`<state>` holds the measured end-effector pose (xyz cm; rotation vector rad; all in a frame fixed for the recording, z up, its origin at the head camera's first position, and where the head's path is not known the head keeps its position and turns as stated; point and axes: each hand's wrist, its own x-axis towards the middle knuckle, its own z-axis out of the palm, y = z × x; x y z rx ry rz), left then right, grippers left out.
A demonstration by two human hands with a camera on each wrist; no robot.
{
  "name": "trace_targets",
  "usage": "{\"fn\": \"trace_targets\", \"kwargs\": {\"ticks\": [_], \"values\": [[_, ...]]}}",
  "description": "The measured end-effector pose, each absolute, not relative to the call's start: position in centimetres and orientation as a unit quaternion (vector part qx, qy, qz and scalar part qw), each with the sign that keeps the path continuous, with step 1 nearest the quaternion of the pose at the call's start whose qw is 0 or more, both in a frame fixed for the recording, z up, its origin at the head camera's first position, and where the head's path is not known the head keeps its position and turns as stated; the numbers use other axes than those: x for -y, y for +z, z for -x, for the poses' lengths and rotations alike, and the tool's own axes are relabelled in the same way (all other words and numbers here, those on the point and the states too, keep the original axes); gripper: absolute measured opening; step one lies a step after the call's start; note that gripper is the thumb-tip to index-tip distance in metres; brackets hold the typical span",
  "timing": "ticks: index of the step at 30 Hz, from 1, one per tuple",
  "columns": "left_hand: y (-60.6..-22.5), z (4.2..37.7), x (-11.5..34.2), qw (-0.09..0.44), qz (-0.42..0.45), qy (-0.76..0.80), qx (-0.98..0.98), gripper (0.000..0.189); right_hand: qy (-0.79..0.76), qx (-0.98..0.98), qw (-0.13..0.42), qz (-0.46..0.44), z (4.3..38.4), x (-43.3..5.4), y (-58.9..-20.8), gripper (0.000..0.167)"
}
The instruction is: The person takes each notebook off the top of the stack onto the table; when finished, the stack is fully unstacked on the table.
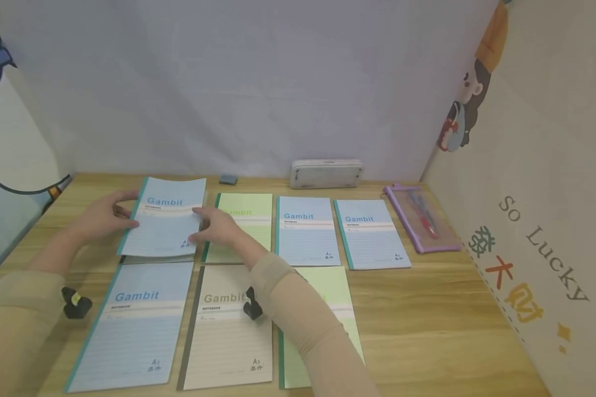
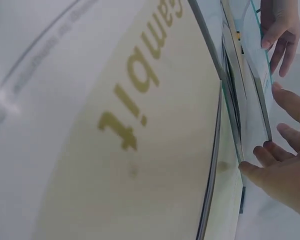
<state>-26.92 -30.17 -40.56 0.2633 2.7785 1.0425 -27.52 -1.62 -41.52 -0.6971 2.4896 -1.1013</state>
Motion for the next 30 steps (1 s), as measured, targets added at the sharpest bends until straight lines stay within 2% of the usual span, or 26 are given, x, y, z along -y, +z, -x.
{"fn": "trace_targets", "kwargs": {"ticks": [8, 13, 24, 30], "values": [[-38.5, 26.9, 28.5, 0.068, -0.062, 0.335, -0.938, 0.079, -0.471, -0.837, 0.175, 0.218, 28.1, 0.2, -40.3, 0.071], [-37.0, 26.4, 27.3, 0.069, -0.073, 0.328, -0.939, 0.079, -0.515, -0.819, 0.16, 0.194, 28.4, -0.6, -39.1, 0.068], [-35.0, 26.4, 25.0, 0.052, -0.087, 0.334, -0.937, 0.084, -0.486, -0.839, 0.125, 0.213, 29.2, -3.5, -36.7, 0.065], [-33.8, 26.4, 23.5, 0.042, -0.082, 0.357, -0.93, 0.085, -0.524, -0.822, 0.121, 0.187, 29.4, -5.0, -35.5, 0.064]]}}
